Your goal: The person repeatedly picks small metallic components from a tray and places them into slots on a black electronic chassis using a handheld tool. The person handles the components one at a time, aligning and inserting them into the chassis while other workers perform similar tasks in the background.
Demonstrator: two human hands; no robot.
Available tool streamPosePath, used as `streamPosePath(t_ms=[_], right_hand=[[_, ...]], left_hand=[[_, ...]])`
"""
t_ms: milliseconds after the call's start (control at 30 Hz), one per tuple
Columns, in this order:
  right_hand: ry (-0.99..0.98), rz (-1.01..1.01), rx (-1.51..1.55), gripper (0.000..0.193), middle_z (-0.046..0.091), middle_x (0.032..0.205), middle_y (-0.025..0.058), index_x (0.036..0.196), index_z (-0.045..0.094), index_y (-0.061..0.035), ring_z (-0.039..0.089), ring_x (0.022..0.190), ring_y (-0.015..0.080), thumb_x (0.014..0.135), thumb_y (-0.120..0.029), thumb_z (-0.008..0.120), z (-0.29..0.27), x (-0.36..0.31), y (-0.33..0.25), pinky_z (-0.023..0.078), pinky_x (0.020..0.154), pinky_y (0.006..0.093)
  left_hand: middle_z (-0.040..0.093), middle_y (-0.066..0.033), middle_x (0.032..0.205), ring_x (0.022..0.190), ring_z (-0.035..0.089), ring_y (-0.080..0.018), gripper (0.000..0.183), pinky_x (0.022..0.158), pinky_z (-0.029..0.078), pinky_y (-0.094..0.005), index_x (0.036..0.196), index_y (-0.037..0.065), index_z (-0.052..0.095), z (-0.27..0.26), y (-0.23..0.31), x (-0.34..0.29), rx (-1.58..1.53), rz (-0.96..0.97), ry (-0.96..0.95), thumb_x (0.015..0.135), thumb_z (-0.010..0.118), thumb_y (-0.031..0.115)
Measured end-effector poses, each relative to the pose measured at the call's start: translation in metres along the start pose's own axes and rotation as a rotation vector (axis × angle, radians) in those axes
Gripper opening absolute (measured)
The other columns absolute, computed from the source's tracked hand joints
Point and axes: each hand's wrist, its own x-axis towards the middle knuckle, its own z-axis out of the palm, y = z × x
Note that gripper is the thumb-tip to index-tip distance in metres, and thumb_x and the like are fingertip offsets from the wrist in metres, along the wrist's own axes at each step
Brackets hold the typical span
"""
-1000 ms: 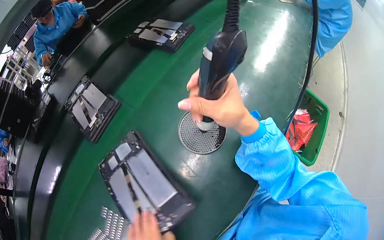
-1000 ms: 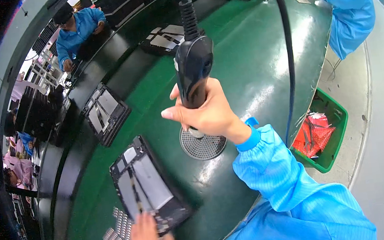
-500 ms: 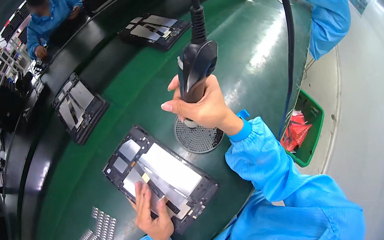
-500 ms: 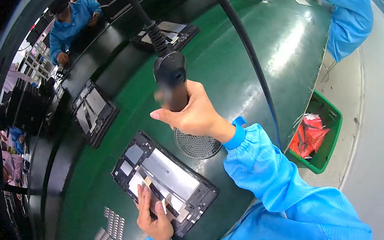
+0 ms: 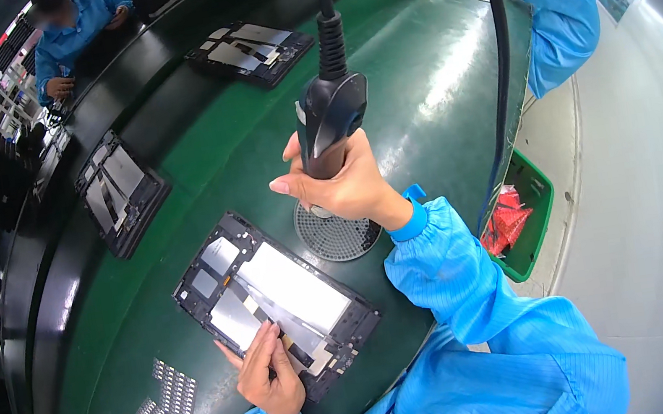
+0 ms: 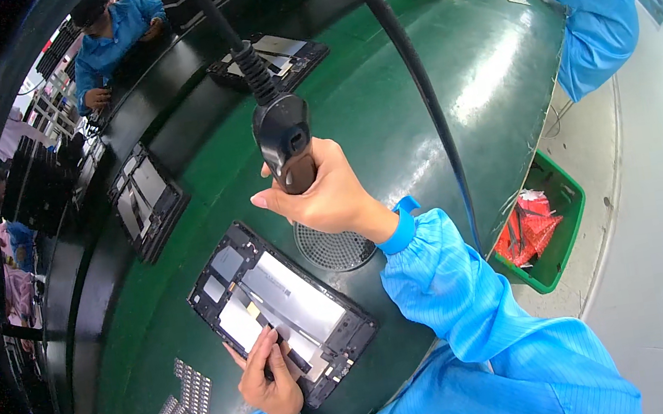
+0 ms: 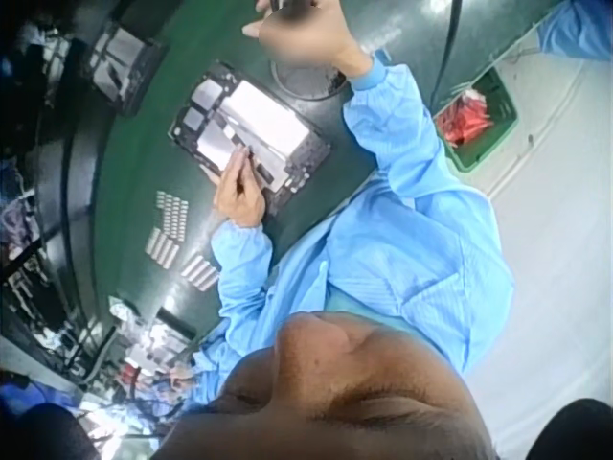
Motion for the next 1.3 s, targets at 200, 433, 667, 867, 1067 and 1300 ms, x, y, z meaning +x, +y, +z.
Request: streamPosePath(t_ms=[200, 433, 667, 867, 1067, 1300], right_hand=[[0.005, 0.022, -0.01, 0.025, 0.056, 0.057, -0.0016, 0.086, 0.053, -0.0021, 0.051, 0.048, 0.0037, 0.072, 0.0, 0.074, 0.003, 0.0, -0.002, 0.037, 0.043, 0.0199], [0.04, -0.007, -0.084, 0.027, 0.057, 0.059, -0.0006, 0.09, 0.056, -0.001, 0.052, 0.047, 0.0053, 0.07, 0.0, 0.075, 0.005, -0.002, 0.002, 0.039, 0.043, 0.0197], [0.051, -0.177, -0.011, 0.031, 0.057, 0.061, 0.0045, 0.096, 0.054, 0.0008, 0.054, 0.047, 0.0103, 0.07, 0.008, 0.07, 0.01, -0.005, -0.018, 0.043, 0.043, 0.0232], [-0.122, -0.217, 0.137, 0.036, 0.059, 0.063, 0.0063, 0.099, 0.049, -0.0009, 0.055, 0.05, 0.0111, 0.071, 0.009, 0.069, 0.04, -0.017, -0.032, 0.044, 0.047, 0.0227], [-0.242, -0.109, 0.207, 0.04, 0.058, 0.063, 0.0048, 0.1, 0.047, -0.0022, 0.056, 0.053, 0.009, 0.07, 0.011, 0.07, 0.097, -0.033, -0.036, 0.044, 0.049, 0.022], [-0.42, -0.035, 0.111, 0.037, 0.058, 0.061, 0.0072, 0.1, 0.045, 0.0005, 0.057, 0.054, 0.0105, 0.072, 0.01, 0.068, 0.148, -0.034, -0.011, 0.045, 0.049, 0.0232]], left_hand=[[0.066, -0.0149, 0.093, 0.095, 0.064, -0.0278, 0.012, 0.108, 0.014, -0.0561, 0.088, 0.002, 0.066, -0.002, 0.001, -0.001, 0.03, 0.042, 0.024, 0.079, 0.06, -0.003], [0.058, -0.0097, 0.082, 0.077, 0.061, -0.0205, 0.018, 0.073, 0.051, -0.0312, 0.091, 0.0, 0.062, -0.049, -0.026, 0.005, 0.061, -0.084, 0.235, 0.075, 0.065, -0.007], [0.065, -0.0139, 0.083, 0.066, 0.064, -0.0162, 0.014, 0.06, 0.053, -0.0244, 0.094, -0.009, 0.063, -0.072, -0.037, -0.001, -0.577, -0.575, 0.163, 0.081, 0.063, -0.004], [0.064, -0.0079, 0.081, 0.065, 0.06, -0.0106, 0.011, 0.059, 0.049, -0.0207, 0.091, -0.007, 0.066, -0.056, -0.05, 0.016, -0.476, -0.449, 0.08, 0.082, 0.064, 0.0], [0.062, -0.0068, 0.079, 0.063, 0.058, -0.0099, 0.01, 0.057, 0.046, -0.0218, 0.086, -0.003, 0.067, -0.053, -0.057, 0.025, -0.306, -0.379, 0.08, 0.079, 0.067, 0.004], [0.063, -0.0088, 0.076, 0.065, 0.06, -0.0125, 0.01, 0.06, 0.047, -0.0249, 0.084, -0.002, 0.067, -0.054, -0.058, 0.03, -0.281, -0.381, 0.045, 0.077, 0.068, 0.004]])
